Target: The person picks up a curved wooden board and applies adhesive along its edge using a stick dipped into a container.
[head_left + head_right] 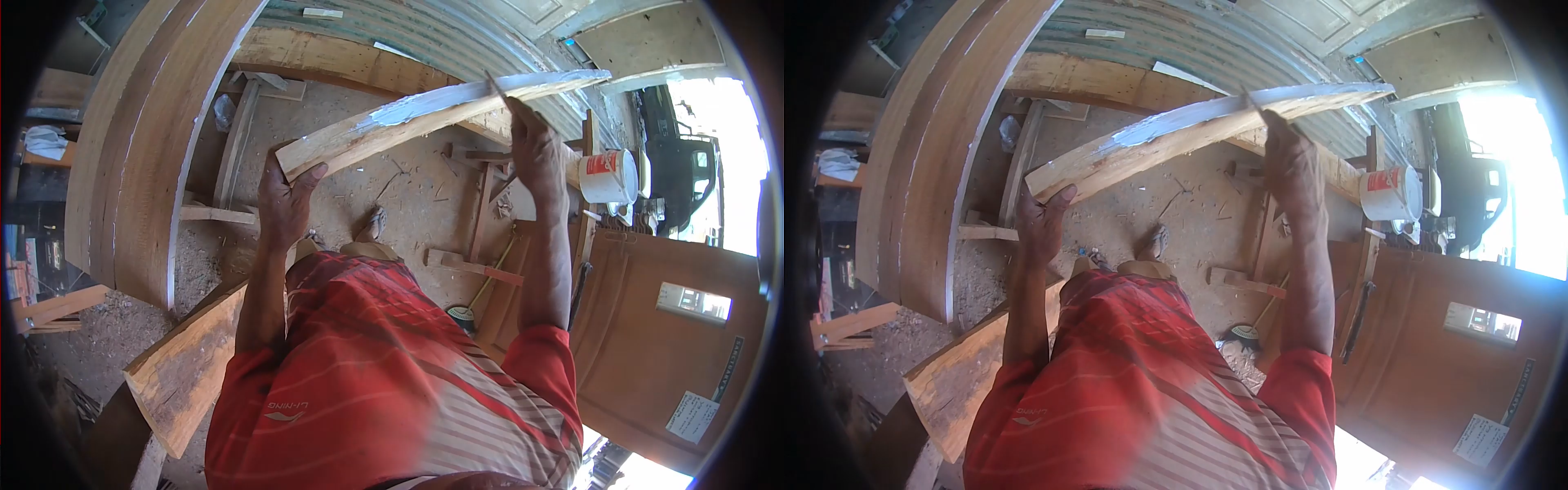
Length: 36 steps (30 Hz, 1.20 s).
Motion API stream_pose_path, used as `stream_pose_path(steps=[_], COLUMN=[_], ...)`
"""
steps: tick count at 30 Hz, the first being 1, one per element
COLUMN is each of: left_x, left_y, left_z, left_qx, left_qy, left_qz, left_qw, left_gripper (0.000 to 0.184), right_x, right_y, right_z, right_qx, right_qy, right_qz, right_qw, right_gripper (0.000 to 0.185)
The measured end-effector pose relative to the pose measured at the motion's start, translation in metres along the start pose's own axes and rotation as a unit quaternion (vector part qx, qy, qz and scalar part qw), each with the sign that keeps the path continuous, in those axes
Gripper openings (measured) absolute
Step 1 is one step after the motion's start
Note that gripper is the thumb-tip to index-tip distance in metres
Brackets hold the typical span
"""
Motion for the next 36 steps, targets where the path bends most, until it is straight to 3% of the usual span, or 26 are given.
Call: stream_pose_path(steps=[3,5,7,10,13,16,19,23,24,28,31,35,36], left_x=[-0.001,-0.002,0.001,0.001,0.004,0.008,0.008,0.006,0.007,0.008,0.006,0.002,0.001], left_y=[0.001,0.003,-0.001,0.000,0.001,-0.001,0.001,0.003,0.003,-0.001,0.003,0.000,-0.002], left_z=[0.005,0.001,-0.002,-0.004,-0.002,0.004,0.010,0.012,0.011,0.013,0.012,0.003,0.002], left_qx=[0.036,0.032,0.011,-0.010,0.005,-0.021,0.047,0.076,0.072,0.033,0.067,0.018,0.008], left_qy=[0.022,0.014,0.004,0.006,0.012,0.023,-0.012,-0.011,-0.009,0.000,-0.006,0.034,0.031], left_qz=[0.003,0.002,-0.005,-0.007,-0.002,-0.015,-0.018,-0.025,-0.024,-0.021,-0.004,-0.003,-0.003], left_qw=[0.999,0.999,1.000,1.000,1.000,0.999,0.999,0.997,0.997,0.999,0.998,0.999,0.999], left_gripper=[0.044,0.044,0.044,0.045,0.046,0.044,0.044,0.045,0.046,0.046,0.045,0.042,0.041], right_x=[-0.013,-0.027,-0.043,-0.046,-0.059,-0.070,-0.065,-0.054,-0.052,-0.053,-0.056,-0.062,-0.061], right_y=[-0.022,-0.032,-0.039,-0.032,-0.048,-0.077,-0.096,-0.096,-0.098,-0.102,-0.099,-0.071,-0.067], right_z=[-0.049,-0.114,-0.155,-0.141,-0.041,0.024,0.037,0.009,-0.006,-0.053,-0.100,-0.147,-0.150], right_qx=[0.082,0.062,0.129,0.177,0.234,0.186,0.140,0.151,0.142,0.201,0.169,0.207,0.194], right_qy=[0.005,0.131,0.145,0.097,-0.113,-0.200,-0.152,-0.141,-0.095,-0.100,-0.012,0.037,0.032], right_qz=[-0.096,-0.102,-0.148,-0.055,0.124,0.210,0.297,0.309,0.310,0.252,0.196,0.170,0.162], right_qw=[0.992,0.984,0.970,0.978,0.958,0.939,0.932,0.928,0.935,0.941,0.966,0.963,0.967], right_gripper=[0.035,0.038,0.041,0.031,0.023,0.011,0.010,0.009,0.010,0.018,0.020,0.028,0.037])
Point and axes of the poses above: each hand's wrist, its own x-axis towards the middle knuckle, its own y-axis out of the back of the hand, z = x × y, the point moved 10 cm from there along x, towards the middle knuckle, and after that the axes turned 2 degrees about -z, right-handed, at the moved point
